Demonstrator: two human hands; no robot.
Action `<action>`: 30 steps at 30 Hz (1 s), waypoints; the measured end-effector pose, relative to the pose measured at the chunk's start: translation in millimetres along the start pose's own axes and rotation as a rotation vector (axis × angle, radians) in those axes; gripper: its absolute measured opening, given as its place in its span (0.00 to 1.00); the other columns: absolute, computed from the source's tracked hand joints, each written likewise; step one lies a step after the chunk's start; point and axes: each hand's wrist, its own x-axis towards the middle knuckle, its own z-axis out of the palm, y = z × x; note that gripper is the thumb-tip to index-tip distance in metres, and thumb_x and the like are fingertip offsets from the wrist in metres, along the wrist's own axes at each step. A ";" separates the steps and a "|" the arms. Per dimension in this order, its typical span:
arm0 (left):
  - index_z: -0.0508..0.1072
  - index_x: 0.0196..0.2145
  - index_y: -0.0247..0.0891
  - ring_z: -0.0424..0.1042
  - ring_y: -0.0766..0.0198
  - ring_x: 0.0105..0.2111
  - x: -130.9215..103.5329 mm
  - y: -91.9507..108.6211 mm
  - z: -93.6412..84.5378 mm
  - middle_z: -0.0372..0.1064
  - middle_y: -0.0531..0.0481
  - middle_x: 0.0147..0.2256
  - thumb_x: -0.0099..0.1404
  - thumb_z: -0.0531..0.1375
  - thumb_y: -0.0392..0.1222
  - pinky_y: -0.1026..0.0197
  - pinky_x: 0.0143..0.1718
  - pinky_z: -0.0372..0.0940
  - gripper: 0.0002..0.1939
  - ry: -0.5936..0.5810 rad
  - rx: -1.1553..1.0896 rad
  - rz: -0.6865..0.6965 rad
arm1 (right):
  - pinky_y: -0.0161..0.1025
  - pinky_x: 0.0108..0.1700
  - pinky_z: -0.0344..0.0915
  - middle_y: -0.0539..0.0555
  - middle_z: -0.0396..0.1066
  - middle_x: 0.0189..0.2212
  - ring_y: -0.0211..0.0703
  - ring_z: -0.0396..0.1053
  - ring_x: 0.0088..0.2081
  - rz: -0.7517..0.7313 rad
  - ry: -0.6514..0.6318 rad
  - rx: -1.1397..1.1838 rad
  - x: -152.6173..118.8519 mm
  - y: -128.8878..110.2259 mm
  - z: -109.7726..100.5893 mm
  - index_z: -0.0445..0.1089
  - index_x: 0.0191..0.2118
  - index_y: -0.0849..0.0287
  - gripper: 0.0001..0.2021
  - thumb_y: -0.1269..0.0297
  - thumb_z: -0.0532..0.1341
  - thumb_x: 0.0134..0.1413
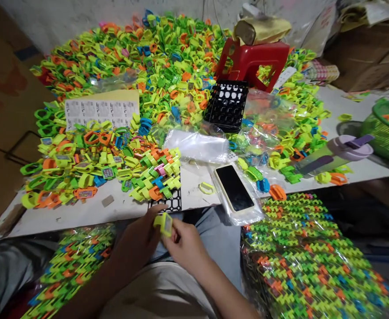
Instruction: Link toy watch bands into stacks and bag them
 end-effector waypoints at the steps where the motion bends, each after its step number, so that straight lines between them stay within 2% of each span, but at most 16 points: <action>1: 0.61 0.54 0.41 0.74 0.63 0.32 3.4 -0.4 -2.6 0.74 0.50 0.35 0.65 0.51 0.41 0.61 0.34 0.67 0.19 -0.034 0.011 0.069 | 0.30 0.23 0.53 0.45 0.61 0.18 0.33 0.58 0.20 0.006 0.050 0.010 3.2 7.4 -6.8 0.63 0.24 0.58 0.06 0.66 0.57 0.49; 3: 0.63 0.55 0.44 0.72 0.60 0.42 12.5 -1.6 -11.0 0.72 0.48 0.43 0.65 0.53 0.46 0.57 0.44 0.66 0.20 -0.057 0.075 0.203 | 0.32 0.26 0.59 0.48 0.67 0.22 0.37 0.64 0.24 0.007 0.172 0.062 14.7 23.0 -19.3 0.67 0.29 0.58 0.05 0.62 0.58 0.50; 5: 0.67 0.52 0.45 0.69 0.56 0.48 25.5 -3.1 -19.4 0.71 0.48 0.47 0.66 0.54 0.48 0.51 0.50 0.63 0.18 0.004 0.196 0.264 | 0.35 0.31 0.65 0.51 0.72 0.28 0.40 0.69 0.28 0.004 0.247 0.135 30.8 37.5 -26.7 0.68 0.32 0.58 0.08 0.59 0.60 0.48; 8: 0.71 0.51 0.45 0.63 0.52 0.54 50.0 -8.7 -23.8 0.68 0.47 0.52 0.67 0.52 0.46 0.45 0.57 0.55 0.17 0.142 0.363 0.266 | 0.38 0.36 0.68 0.52 0.74 0.29 0.42 0.71 0.31 0.002 0.233 0.185 54.5 53.1 -23.7 0.69 0.31 0.58 0.11 0.55 0.61 0.49; 10: 0.69 0.53 0.47 0.58 0.51 0.59 65.1 -15.2 -20.3 0.64 0.49 0.56 0.68 0.51 0.43 0.41 0.61 0.48 0.18 0.152 0.428 0.289 | 0.41 0.40 0.69 0.53 0.75 0.30 0.43 0.72 0.33 -0.016 0.208 0.191 64.6 59.2 -15.5 0.71 0.30 0.59 0.11 0.55 0.61 0.50; 12: 0.67 0.55 0.49 0.55 0.51 0.60 75.6 -22.1 -14.3 0.63 0.52 0.58 0.69 0.49 0.42 0.40 0.61 0.46 0.19 0.110 0.461 0.305 | 0.43 0.45 0.68 0.55 0.76 0.32 0.45 0.73 0.36 -0.042 0.223 0.179 68.5 63.2 -7.9 0.72 0.32 0.59 0.11 0.56 0.61 0.50; 14: 0.65 0.57 0.49 0.56 0.50 0.60 80.4 -26.9 -8.6 0.64 0.53 0.57 0.69 0.48 0.42 0.41 0.61 0.48 0.20 0.082 0.477 0.305 | 0.44 0.47 0.67 0.56 0.77 0.34 0.45 0.73 0.39 -0.054 0.271 0.172 67.9 65.9 -3.9 0.73 0.35 0.59 0.11 0.58 0.61 0.51; 21: 0.65 0.57 0.48 0.58 0.50 0.59 78.8 -28.8 -2.9 0.65 0.52 0.56 0.69 0.48 0.42 0.43 0.60 0.51 0.20 0.116 0.509 0.331 | 0.44 0.47 0.68 0.55 0.76 0.34 0.45 0.73 0.39 -0.080 0.329 0.151 62.9 68.6 -9.7 0.73 0.36 0.58 0.09 0.60 0.59 0.54; 23: 0.65 0.57 0.47 0.58 0.50 0.59 78.7 -29.2 -3.6 0.65 0.52 0.56 0.70 0.47 0.41 0.43 0.60 0.51 0.20 0.118 0.506 0.342 | 0.43 0.47 0.67 0.55 0.76 0.34 0.45 0.73 0.39 -0.098 0.309 0.079 63.3 66.1 -12.2 0.72 0.35 0.58 0.08 0.61 0.58 0.55; 26: 0.66 0.57 0.47 0.55 0.49 0.60 78.7 -30.2 -5.9 0.65 0.51 0.57 0.70 0.47 0.44 0.43 0.60 0.50 0.20 0.093 0.487 0.357 | 0.41 0.45 0.67 0.56 0.75 0.35 0.45 0.72 0.39 -0.158 0.203 -0.129 65.3 59.1 -14.8 0.72 0.36 0.58 0.07 0.67 0.57 0.54; 28: 0.64 0.58 0.46 0.53 0.48 0.61 78.4 -30.4 -7.9 0.63 0.49 0.58 0.68 0.50 0.51 0.42 0.61 0.48 0.23 0.063 0.474 0.374 | 0.40 0.44 0.66 0.57 0.74 0.35 0.46 0.71 0.39 -0.175 0.123 -0.283 68.0 53.1 -15.6 0.72 0.35 0.59 0.09 0.73 0.55 0.51; 30: 0.64 0.58 0.44 0.53 0.45 0.61 77.9 -30.1 -9.1 0.63 0.46 0.58 0.63 0.52 0.61 0.41 0.61 0.47 0.30 0.046 0.456 0.385 | 0.39 0.43 0.65 0.57 0.74 0.34 0.46 0.70 0.38 -0.150 0.062 -0.391 71.2 47.2 -15.5 0.71 0.33 0.60 0.10 0.76 0.54 0.49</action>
